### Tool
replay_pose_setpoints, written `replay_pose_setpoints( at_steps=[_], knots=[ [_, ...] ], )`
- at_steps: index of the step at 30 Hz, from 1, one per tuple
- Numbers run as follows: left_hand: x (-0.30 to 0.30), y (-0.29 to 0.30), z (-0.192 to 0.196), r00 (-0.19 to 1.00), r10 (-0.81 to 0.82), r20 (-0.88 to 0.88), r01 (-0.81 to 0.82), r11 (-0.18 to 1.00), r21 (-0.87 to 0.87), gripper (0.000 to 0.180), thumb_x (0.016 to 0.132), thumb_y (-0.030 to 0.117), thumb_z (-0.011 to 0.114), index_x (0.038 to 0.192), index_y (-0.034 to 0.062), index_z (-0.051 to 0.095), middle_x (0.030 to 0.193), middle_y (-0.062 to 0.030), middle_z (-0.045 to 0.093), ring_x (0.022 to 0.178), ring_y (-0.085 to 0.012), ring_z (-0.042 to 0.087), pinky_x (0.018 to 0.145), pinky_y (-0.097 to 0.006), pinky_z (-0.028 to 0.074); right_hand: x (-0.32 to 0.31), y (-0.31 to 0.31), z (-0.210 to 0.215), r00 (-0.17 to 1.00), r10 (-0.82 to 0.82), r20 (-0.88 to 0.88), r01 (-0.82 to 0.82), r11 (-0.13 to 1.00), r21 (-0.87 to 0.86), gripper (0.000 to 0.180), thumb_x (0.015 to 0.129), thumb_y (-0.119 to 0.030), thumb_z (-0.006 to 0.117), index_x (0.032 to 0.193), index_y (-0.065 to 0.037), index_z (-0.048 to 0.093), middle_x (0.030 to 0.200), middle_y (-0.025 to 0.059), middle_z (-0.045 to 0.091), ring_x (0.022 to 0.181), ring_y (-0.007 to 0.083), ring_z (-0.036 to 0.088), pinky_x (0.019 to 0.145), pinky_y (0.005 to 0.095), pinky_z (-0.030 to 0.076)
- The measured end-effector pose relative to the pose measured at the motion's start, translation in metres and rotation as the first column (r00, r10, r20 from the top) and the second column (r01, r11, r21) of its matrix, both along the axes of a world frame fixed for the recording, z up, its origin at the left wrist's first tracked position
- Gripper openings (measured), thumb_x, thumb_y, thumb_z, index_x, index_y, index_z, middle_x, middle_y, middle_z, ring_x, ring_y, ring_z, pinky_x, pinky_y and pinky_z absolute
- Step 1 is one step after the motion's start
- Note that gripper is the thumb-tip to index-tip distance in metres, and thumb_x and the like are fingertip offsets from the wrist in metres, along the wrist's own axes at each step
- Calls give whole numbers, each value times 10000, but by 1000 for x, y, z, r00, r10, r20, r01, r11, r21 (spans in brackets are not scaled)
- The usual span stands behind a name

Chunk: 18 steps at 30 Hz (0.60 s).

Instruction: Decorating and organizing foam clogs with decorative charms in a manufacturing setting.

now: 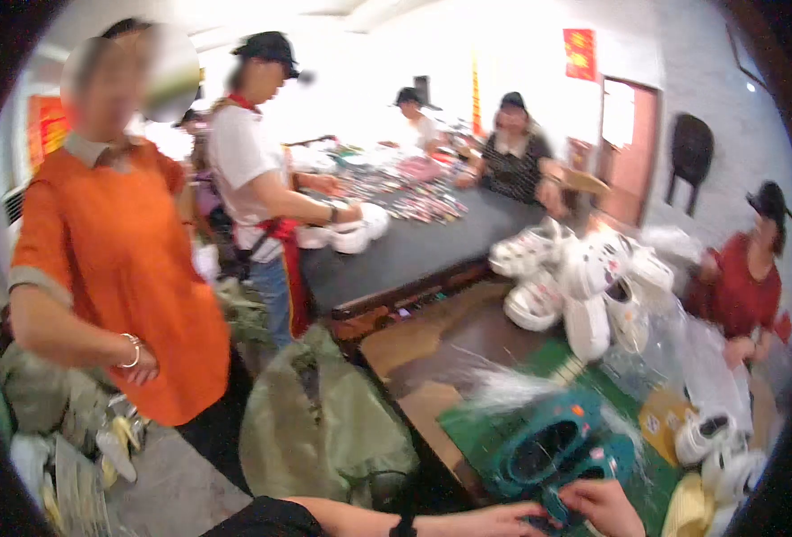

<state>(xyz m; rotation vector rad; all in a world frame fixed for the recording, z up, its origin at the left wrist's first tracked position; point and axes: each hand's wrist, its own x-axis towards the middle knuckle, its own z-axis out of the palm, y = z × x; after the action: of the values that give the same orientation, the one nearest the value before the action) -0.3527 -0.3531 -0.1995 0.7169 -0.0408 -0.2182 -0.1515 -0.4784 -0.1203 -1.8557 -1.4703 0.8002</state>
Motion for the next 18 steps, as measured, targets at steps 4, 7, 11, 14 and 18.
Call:
replay_pose_setpoints(
  at_steps=[4, 7, 11, 14, 18],
  knots=[
    [8, 23, 21, 1000, 15, -3, -15, 997, 73, 618, 1023, 229, 470, 1527, 224, 113, 1459, -138, 428, 1087, -255, 626, 873, -345, 536, 1, 21, 33, 868, -125, 481, 77, 990, 117, 92, 835, -89, 619, 898, -77, 685, 804, 99, 686, 732, 254, 674, 658, 345, 520],
    [5, 19, 22, 990, 137, -38, -130, 981, 143, 559, 1048, 203, 394, 1532, 210, 113, 1420, -181, 456, 1050, -281, 646, 851, -367, 555, 12, 19, 32, 786, 132, 604, -197, 979, 44, 128, 824, -146, 640, 928, -97, 695, 865, 89, 685, 817, 274, 657, 715, 359, 512],
    [14, 11, 15, 976, 210, -55, -189, 948, 258, 414, 1042, 200, 411, 1422, 44, 366, 1330, -179, 535, 1001, -290, 673, 799, -365, 580, -2, 28, 25, 853, 301, 426, -289, 953, -94, 208, 826, -146, 644, 1013, -88, 716, 892, 128, 693, 837, 304, 664, 737, 381, 513],
    [18, 7, 19, 943, 324, -69, -289, 907, 306, 339, 1022, 169, 466, 1314, -3, 486, 1228, -162, 604, 1000, -287, 677, 772, -352, 587, -5, 28, 32, 896, 253, 365, -190, 961, -200, 201, 828, -146, 640, 1002, -76, 714, 875, 142, 693, 822, 307, 667, 724, 377, 514],
    [10, 2, 17, 908, 414, -64, -382, 882, 275, 264, 1005, 134, 493, 1219, -14, 542, 1173, -145, 635, 991, -286, 682, 751, -346, 588, -10, 24, 29, 880, 268, 392, -204, 959, -197, 155, 834, -134, 644, 954, -55, 705, 848, 123, 684, 789, 299, 657, 711, 362, 505]
  ],
)
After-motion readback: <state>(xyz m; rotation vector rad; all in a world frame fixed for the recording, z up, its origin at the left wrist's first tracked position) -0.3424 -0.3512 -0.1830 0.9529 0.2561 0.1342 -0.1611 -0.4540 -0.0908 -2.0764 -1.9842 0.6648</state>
